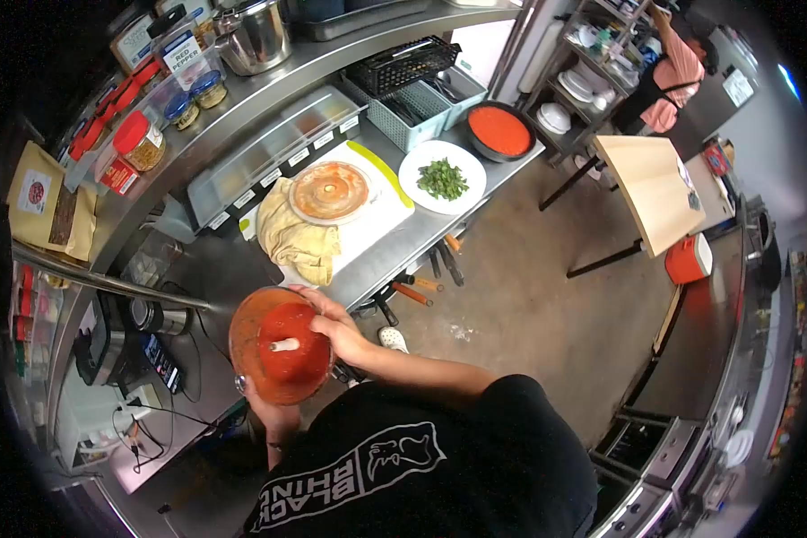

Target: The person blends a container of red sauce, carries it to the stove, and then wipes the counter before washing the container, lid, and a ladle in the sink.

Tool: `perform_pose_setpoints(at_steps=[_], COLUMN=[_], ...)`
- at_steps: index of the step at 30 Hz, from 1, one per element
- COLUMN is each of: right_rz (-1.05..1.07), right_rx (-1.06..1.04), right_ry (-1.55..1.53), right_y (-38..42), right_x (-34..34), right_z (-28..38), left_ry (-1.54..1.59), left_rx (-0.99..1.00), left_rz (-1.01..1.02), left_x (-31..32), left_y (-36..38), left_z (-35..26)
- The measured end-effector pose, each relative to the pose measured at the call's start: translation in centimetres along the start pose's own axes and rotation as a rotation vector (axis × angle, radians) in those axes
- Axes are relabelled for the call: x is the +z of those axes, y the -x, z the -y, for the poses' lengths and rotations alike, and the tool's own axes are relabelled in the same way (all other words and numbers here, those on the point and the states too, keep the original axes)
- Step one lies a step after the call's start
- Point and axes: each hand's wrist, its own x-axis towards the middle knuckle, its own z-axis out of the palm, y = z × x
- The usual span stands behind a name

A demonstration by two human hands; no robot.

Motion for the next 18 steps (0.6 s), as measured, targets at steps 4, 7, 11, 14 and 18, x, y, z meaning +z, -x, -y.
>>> perform_pose_setpoints(at_steps=[4, 7, 11, 14, 18], right_rz=[-0.106, -0.228, -0.368, -0.469, -0.594], right_rx=[-0.092, -0.162, -0.287, -0.393, -0.484], right_ry=[0.074, 0.142, 0.245, 0.168, 0.131], right_y=[3.1, 5.8, 9.3, 12.0, 16.9], right_x=[-1.2, -2.8, -6.2, -8.7, -13.8], right_z=[1.5, 3.1, 6.4, 9.0, 13.6], left_ry=[-0.038, -0.005, -0.154, -0.195, -0.213], left_rx=[-0.186, -0.227, -0.225, -0.233, -0.339], left_rz=[0.248, 0.289, 0.271, 0.379, 0.495], left_x=[-1.2, 2.3, 6.2, 10.2, 16.2], left_y=[-0.3, 0.5, 0.8, 1.3, 2.4], left_z=[1.4, 2.4, 5.7, 8.7, 14.4])
